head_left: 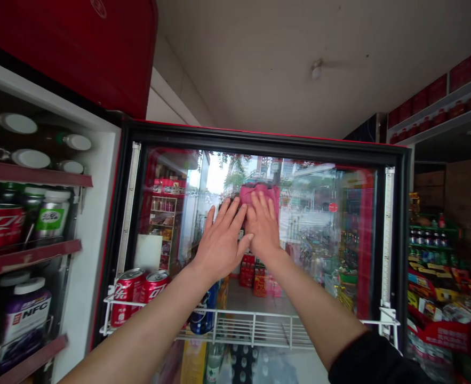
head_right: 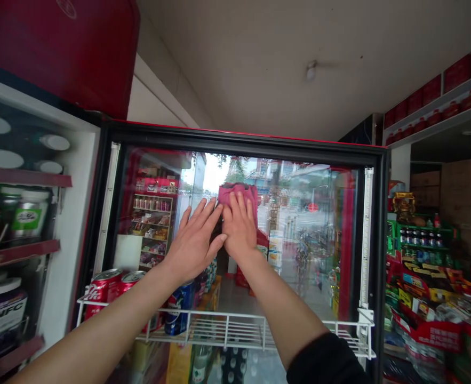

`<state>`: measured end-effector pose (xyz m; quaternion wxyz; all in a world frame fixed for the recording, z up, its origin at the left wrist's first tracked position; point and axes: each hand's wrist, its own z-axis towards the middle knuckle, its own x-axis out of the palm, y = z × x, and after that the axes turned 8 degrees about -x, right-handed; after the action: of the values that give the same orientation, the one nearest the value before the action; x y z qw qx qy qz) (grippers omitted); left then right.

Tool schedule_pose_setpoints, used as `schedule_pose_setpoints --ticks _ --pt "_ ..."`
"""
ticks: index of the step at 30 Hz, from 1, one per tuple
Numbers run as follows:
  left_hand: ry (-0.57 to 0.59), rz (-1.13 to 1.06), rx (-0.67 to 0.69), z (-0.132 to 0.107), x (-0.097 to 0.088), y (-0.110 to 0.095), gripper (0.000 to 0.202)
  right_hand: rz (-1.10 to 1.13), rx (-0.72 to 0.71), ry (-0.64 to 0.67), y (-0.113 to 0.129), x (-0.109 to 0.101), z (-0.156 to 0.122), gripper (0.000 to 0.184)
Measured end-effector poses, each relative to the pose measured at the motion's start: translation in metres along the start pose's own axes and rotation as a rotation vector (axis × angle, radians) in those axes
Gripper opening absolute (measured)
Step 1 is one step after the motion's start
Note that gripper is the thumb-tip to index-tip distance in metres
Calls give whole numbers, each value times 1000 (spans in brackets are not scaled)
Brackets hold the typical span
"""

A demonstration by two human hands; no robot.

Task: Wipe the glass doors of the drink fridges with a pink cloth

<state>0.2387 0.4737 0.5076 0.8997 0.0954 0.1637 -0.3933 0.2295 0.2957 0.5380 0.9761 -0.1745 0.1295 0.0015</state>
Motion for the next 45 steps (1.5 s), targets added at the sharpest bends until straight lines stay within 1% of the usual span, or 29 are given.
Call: schedule_pose_setpoints --ticks 1,2,4,6,10,11,13,15,16,18,22,25,28,32,34,35,37,38,40,43,45 --pt "-1 -4 0 -1 -1 2 70 2 -21 33 7 2 3 54" --pt "-1 -9 -1 -2 -1 4 70 -1 -29 52 8 2 4 59" --pt "8 -17 -12 -4 -3 8 70 -28 -35 65 -2 -4 2 67" --pt "26 -21 -24 -6 -5 11 70 -76 -20 50 -26 -17 -7 72" --pt "44 -14 -29 -16 -12 25 70 -215 112 -55 -86 -52 -33 76" --pt "45 -10 -31 -18 -14 30 70 -251 110 -64 -99 -60 -38 75" --pt "50 -2 -37 -23 -18 41 71 -299 88 -61 -116 -71 -44 78" --pt "47 7 -44 -26 -22 53 71 -319 64 -32 -120 -74 -43 82" --pt "43 9 -50 -28 -24 59 70 -325 59 -13 -117 -72 -41 84" --pt "34 9 -61 -31 -29 69 70 -339 57 26 -102 -64 -32 85" --pt "38 -1 -82 -38 -38 87 71 -339 46 57 -54 -36 -7 86" --pt "38 -6 -97 -46 -45 101 70 -304 20 47 -13 -11 16 88" --pt "26 3 -113 -55 -52 114 70 -249 -28 82 37 17 40 88" --pt "30 35 -160 -62 -58 130 71 -131 -166 161 112 54 72 79" --pt "34 47 -187 -64 -58 136 73 -74 -249 190 139 67 83 74" --pt "32 50 -199 -65 -58 138 73 -55 -285 198 147 71 85 73" --pt "13 50 -224 -68 -56 143 72 -40 -339 198 149 72 85 74" --pt "1 46 -234 -70 -56 145 71 -47 -350 193 143 69 81 76" --pt "-19 33 -246 -76 -57 150 70 -87 -330 182 123 56 69 78" --pt "-19 20 -250 -86 -62 160 70 -193 -192 144 82 32 44 80" --pt "-9 25 -265 -91 -68 170 70 -258 -71 80 59 20 29 85"
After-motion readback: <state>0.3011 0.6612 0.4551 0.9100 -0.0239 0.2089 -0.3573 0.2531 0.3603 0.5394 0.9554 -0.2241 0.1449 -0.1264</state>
